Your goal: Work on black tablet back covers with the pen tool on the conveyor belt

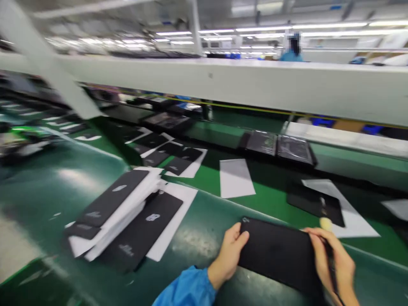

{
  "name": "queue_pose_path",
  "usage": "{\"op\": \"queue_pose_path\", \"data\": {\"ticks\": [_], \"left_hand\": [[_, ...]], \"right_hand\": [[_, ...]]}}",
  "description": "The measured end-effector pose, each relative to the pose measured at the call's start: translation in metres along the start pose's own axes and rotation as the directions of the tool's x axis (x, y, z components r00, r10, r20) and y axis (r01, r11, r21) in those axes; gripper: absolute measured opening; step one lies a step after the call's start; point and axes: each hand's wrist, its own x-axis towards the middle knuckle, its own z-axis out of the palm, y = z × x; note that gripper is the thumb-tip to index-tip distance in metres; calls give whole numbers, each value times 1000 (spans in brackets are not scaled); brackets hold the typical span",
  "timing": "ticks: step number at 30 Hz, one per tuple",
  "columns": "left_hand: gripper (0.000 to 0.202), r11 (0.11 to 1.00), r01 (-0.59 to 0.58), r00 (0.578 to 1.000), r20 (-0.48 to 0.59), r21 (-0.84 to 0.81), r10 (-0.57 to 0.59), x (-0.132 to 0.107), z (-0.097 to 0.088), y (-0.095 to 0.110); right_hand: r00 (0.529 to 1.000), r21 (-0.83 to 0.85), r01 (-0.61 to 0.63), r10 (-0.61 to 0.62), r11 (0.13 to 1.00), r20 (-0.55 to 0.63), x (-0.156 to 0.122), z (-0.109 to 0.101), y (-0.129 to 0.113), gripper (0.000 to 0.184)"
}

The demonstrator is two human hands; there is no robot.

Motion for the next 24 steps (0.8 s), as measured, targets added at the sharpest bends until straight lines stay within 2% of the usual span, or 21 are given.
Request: {"op": "queue_pose_path", "data": {"ticks": [2,4,6,8,10,12,13,15,17,19,21,24], "left_hand": [[46,998,61,998,-14,6,-61,-1,2,-1],[50,989,148,989,6,20,-148,-2,2,-2],[53,985,164,986,11,48,-164,-2,2,-3],[50,986,152,988,6,70,-152,-2,2,-2],[46,987,138,990,6,84,-139,-1,2,-1],[43,985,147,989,13,88,-149,-2,3,0],[43,983,158,987,15,88,-160,-2,3,1],[43,980,176,984,15,92,-178,-2,2,1],[44,979,180,983,8,98,-182,-3,1,0],[42,979,174,985,-1,102,-175,-3,0,-2],[39,982,164,986,-8,98,-164,-4,0,-3],[36,983,160,987,-6,85,-160,-4,2,-1]], "right_hand": [[999,-28,14,-13,1000,40,-11,-19,-1,31],[995,-124,94,-89,988,42,-11,-31,1,33],[990,-197,139,-135,970,35,-7,-44,2,36],[993,-210,115,-119,971,-7,-5,-57,-1,38],[995,-115,36,-46,993,-89,-6,-64,-10,39],[979,129,-72,95,989,-179,-10,-61,-20,38],[964,287,-130,189,949,-188,-12,-56,-24,37],[918,566,-242,375,788,-128,-17,-43,-29,34],[864,720,-353,503,597,6,-22,-29,-30,31],[808,781,-432,578,452,112,-26,-19,-29,30],[771,796,-467,617,385,154,-30,-13,-30,30],[787,785,-451,604,425,125,-35,-7,-35,29]]}}
